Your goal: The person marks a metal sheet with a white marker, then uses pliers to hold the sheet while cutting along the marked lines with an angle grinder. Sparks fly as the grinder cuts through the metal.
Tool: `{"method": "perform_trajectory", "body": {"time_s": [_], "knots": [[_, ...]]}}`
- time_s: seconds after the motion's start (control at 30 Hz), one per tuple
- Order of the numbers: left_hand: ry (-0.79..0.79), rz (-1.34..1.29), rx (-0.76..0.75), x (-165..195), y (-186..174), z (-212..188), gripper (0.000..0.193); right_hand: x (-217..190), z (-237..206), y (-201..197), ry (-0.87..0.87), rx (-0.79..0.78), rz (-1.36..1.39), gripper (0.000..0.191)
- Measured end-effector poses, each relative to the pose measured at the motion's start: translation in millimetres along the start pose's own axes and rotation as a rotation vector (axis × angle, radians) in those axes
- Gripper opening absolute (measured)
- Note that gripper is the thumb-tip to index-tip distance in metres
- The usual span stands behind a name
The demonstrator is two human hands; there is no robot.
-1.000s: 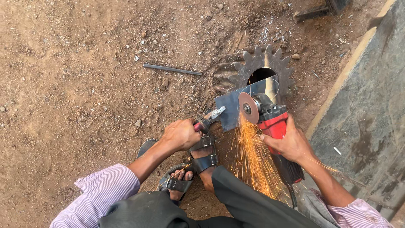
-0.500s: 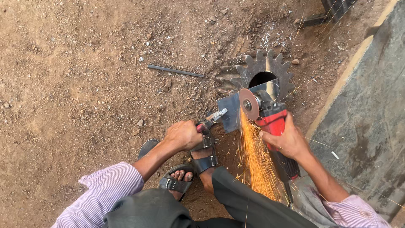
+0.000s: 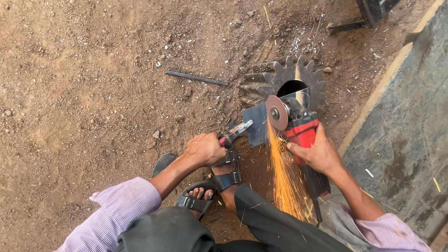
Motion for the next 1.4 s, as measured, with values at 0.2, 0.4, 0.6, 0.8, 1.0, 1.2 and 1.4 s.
{"method": "perform_trajectory", "body": {"time_s": [0.2, 0.4, 0.6, 0.8, 1.0, 1.2, 1.4], "knots": [[-0.02, -0.005, -0.013, -1, 2, 1, 0.042, 7, 1, 2, 0.018, -0.01, -0.044, 0.102], [0.0, -0.003, 0.009, 0, 2, 2, 0.043, 22, -15, 10, 0.037, -0.032, -0.093, 0.1], [-0.02, -0.003, -0.03, 0, 2, 0, 0.043, 16, -3, 7, 0.003, 0.007, -0.039, 0.098], [0.006, -0.016, -0.011, 4, -3, -4, 0.044, 3, 10, 1, -0.026, 0.015, -0.007, 0.095], [-0.024, -0.022, -0.052, 1, 2, -4, 0.042, 3, 17, 1, -0.023, 0.018, -0.017, 0.09], [-0.009, -0.02, -0.017, 1, 3, -1, 0.043, -1, 28, -1, -0.092, 0.039, -0.011, 0.089], [0.028, -0.045, 0.041, 2, 2, 1, 0.044, 6, 18, -1, -0.04, 0.031, 0.003, 0.091]]}}
Point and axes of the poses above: each hand's wrist, its own z-axis towards the middle knuckle, its own y-axis out of the palm, x = y × z, the point moved 10 cm from there along z, towards the middle knuckle, and after that the axes turned 7 degrees about -y, right-handed, at the moved point
